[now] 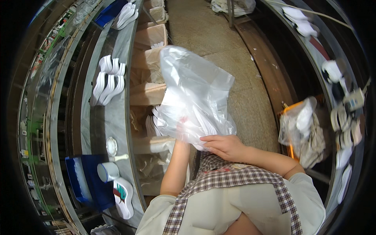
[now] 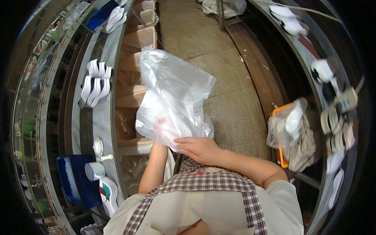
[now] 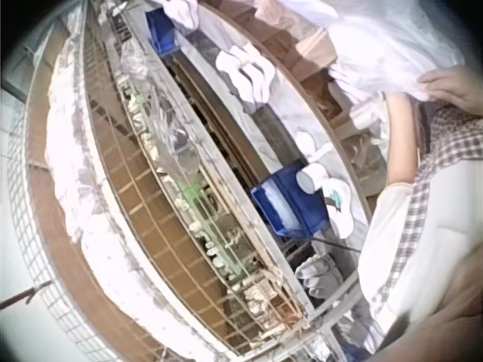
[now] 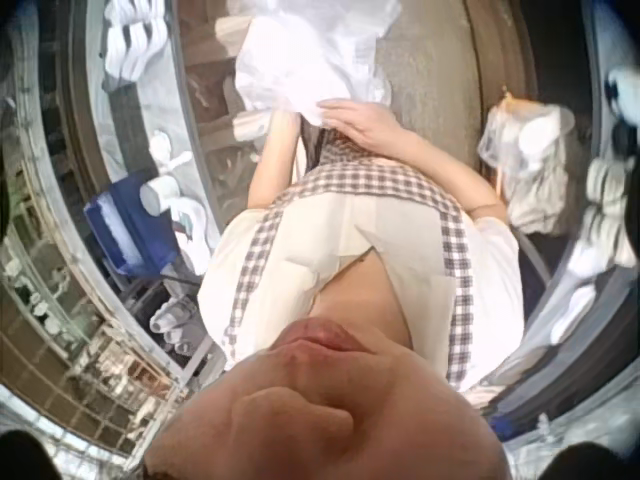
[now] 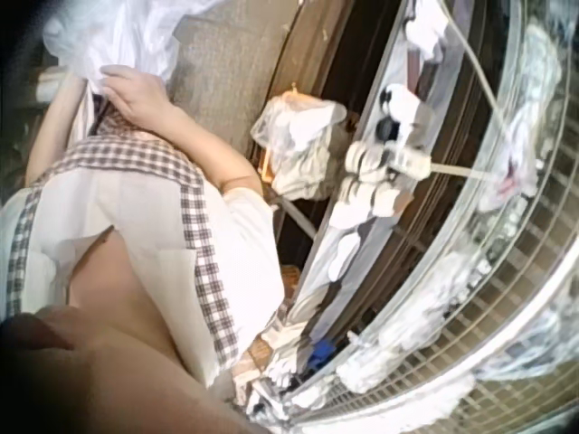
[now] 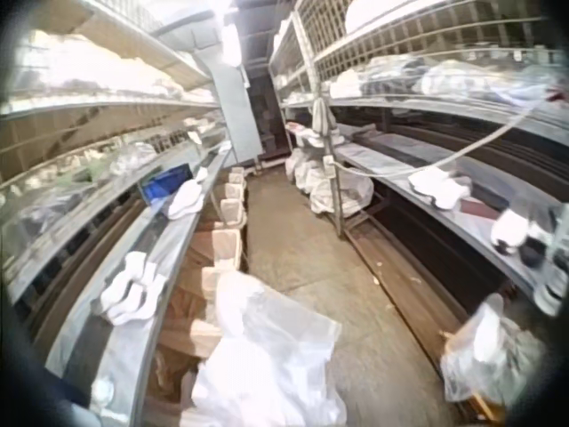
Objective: The person repeatedly picks up white slipper-style shoes from shelves and bins, inspects them by turning them over, and places them into a large fabric bag. The person also handles a plastic bag and writes on a clipboard with a pen.
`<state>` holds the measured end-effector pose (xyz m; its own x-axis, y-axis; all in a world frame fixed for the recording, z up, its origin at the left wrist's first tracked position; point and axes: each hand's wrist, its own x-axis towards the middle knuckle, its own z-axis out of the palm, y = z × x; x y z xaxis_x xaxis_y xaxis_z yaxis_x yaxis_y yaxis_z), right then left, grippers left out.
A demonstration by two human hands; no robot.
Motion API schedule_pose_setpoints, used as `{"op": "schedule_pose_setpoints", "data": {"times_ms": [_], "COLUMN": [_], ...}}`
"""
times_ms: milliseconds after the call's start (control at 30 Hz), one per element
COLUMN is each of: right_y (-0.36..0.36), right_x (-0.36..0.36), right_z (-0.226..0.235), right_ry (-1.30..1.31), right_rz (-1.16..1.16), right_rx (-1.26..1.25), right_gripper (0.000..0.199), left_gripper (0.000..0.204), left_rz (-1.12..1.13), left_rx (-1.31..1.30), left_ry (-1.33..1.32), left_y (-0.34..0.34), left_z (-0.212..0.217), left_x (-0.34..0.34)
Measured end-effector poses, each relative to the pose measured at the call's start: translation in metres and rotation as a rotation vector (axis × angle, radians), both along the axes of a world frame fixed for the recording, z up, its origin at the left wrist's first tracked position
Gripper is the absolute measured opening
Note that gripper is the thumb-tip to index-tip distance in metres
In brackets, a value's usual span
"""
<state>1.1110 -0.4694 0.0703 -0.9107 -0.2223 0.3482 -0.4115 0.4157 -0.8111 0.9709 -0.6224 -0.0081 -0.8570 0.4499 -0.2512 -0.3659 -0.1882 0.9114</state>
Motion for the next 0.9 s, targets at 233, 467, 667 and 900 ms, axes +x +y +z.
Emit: {"op": "schedule_pose_setpoints", "data": {"times_ms": [233,467,667,900], "right_y": [0.047,0.116,0.175,0.396], "right_x": [-0.203,-0.407,-0.585,-0.817], "right_z": [-0.016,0.012,0.027,0.044], "right_ry": [-0.003,-0.490,-0.768,-0.407], "right_rz": [0.173,0.493,0.259,0.055], "right_rx": [0.118,-0.167,-0.612,-1.250], "right_gripper": [0.024,0.031,0.031,0.041], "left_gripper": [0.034,0.039,0.040,0.042], "left_rz": [0.198,0.247,0.203,0.275], "left_rx": [-0.038,0.057,0.073,0.091], "left_ry": [0.135,-0.002,-0.110,-0.216], "left_y": [0.067,0.115,0.206,0.308], "left_z": [-0.026,-0.060,-0.043,-0.022], "left_x": [-0.192,-0.415,-0.578,-0.803]}}
